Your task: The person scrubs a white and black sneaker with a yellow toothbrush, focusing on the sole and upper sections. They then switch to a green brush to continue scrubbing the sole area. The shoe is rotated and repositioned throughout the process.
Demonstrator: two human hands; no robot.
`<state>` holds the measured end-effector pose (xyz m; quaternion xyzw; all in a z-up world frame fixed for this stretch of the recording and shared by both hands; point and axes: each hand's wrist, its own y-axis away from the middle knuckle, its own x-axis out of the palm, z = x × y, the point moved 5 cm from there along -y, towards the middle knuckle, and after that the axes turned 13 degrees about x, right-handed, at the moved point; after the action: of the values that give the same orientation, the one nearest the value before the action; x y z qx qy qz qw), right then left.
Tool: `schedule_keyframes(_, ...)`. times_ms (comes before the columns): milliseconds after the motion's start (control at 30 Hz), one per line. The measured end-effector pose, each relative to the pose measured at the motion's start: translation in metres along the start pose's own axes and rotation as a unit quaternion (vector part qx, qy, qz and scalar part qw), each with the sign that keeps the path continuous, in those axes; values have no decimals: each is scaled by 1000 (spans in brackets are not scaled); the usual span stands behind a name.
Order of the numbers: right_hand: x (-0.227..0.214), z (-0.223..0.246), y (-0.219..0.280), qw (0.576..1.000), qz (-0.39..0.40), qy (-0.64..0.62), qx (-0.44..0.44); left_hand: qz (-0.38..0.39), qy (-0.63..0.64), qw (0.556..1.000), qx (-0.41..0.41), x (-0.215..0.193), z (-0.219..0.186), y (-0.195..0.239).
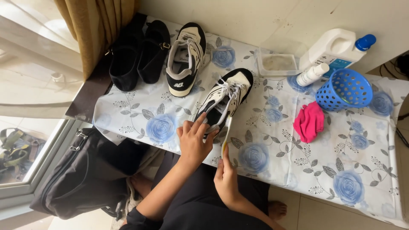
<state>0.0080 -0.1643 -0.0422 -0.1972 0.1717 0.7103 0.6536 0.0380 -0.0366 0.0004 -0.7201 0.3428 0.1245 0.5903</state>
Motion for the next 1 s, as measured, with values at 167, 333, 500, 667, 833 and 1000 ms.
schedule_keyframes(167, 6, -38, -58, 995, -35, 84, -46, 10, -14, 1000, 12, -2, -2, 0)
schedule_keyframes(333, -18, -21, -22, 988, 2, 141, -59, 23, -22, 999, -13, -14, -5, -20)
schedule_keyframes(500, -101, -21, -90, 971, -157, 142, -108, 97, -67, 993, -20, 17, -6, -54)
schedule_keyframes(667, -141, -68, -281, 898, -156, 409, 41, 207, -64, 975, -40, 62, 0, -62)
schedule_keyframes(833, -117, -94, -387, 835, -48, 546, 59, 250, 25, 964, -84, 61, 15, -61)
schedule_keyframes(1000, -131, -76, -369, 845, -62, 529, 39, 268, 93, 952, -113, 63, 25, -58)
